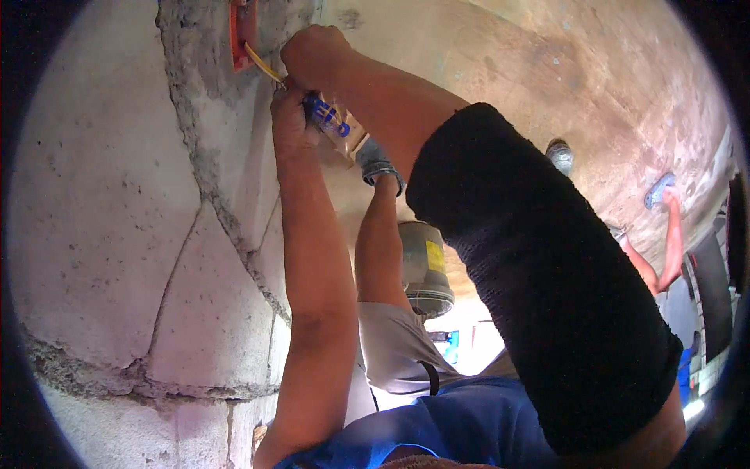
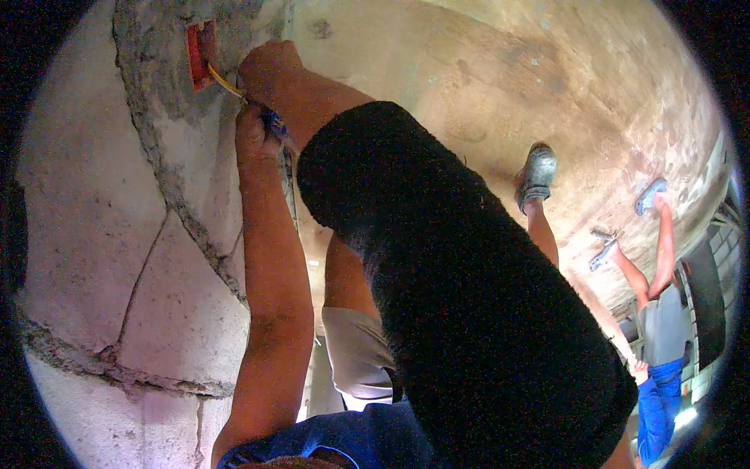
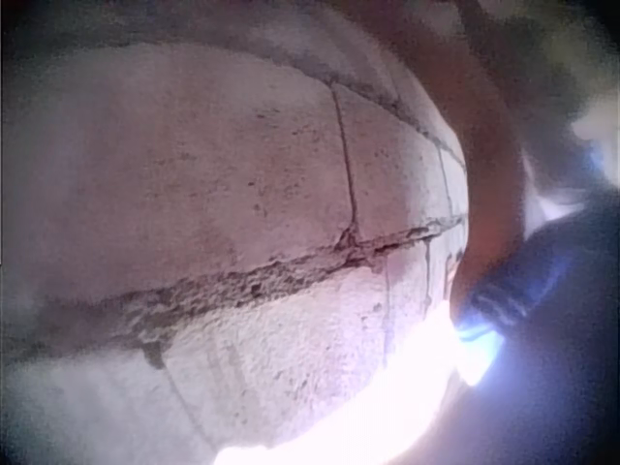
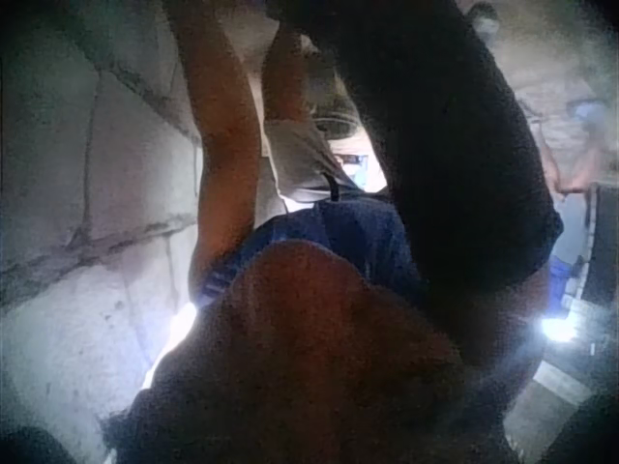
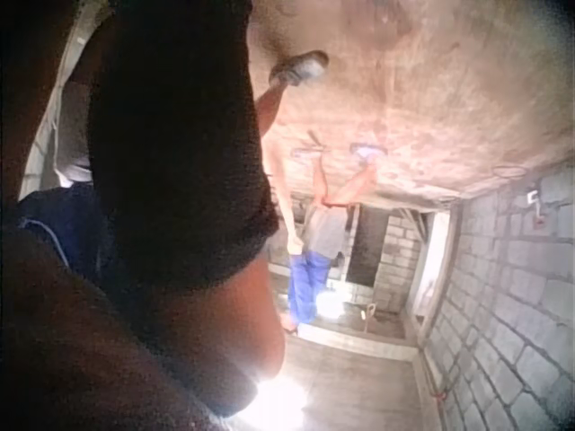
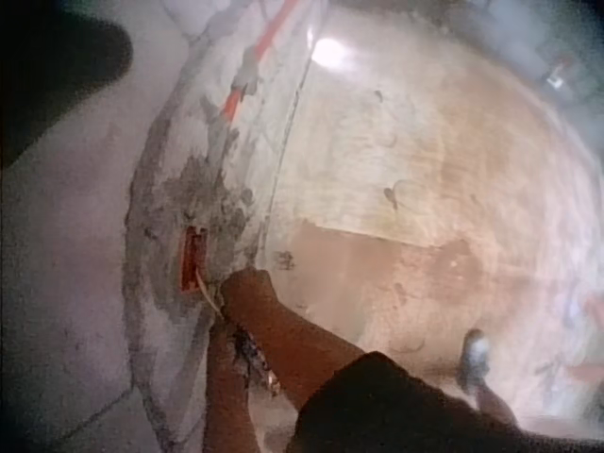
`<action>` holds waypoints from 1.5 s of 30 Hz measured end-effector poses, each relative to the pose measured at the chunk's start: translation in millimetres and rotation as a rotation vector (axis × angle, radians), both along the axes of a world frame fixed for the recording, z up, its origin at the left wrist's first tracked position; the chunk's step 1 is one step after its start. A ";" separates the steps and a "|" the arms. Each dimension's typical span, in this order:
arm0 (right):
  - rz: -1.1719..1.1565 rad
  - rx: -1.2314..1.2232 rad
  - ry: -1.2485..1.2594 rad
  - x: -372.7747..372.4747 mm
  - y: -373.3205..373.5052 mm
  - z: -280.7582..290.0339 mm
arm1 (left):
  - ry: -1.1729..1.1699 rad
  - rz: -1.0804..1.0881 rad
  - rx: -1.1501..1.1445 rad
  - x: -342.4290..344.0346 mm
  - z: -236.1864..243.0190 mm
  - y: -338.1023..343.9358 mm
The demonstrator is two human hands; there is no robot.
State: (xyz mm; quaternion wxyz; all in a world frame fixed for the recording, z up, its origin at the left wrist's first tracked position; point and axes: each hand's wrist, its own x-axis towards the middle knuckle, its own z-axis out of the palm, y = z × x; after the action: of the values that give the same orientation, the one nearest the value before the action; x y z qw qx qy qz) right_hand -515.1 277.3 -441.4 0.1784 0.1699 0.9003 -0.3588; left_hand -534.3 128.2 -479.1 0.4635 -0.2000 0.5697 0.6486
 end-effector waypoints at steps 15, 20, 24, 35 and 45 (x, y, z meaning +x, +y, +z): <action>0.048 -0.002 -0.047 9.2 10.1 -8.9 | 0.084 -0.024 -0.105 5.6 -0.1 22.6; -0.052 -0.037 -0.046 2.0 1.2 -4.7 | 0.088 0.057 -0.038 -0.9 -2.7 12.9; -0.032 -0.137 -0.112 6.9 11.7 -8.6 | 0.156 -0.051 -0.100 -6.5 -0.1 6.6; -0.054 -0.137 -0.173 3.9 14.7 -15.0 | 0.114 -0.013 -0.015 -1.0 -1.4 12.5; -0.447 -0.108 0.122 65.7 49.6 -46.2 | -0.086 0.078 0.048 3.8 25.0 24.5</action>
State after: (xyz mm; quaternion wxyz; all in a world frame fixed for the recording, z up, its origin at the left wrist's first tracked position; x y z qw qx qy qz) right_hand -449.4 326.9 -487.7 0.0487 0.3331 0.8290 -0.4466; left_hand -530.6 152.7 -454.1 0.4666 -0.2386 0.5252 0.6705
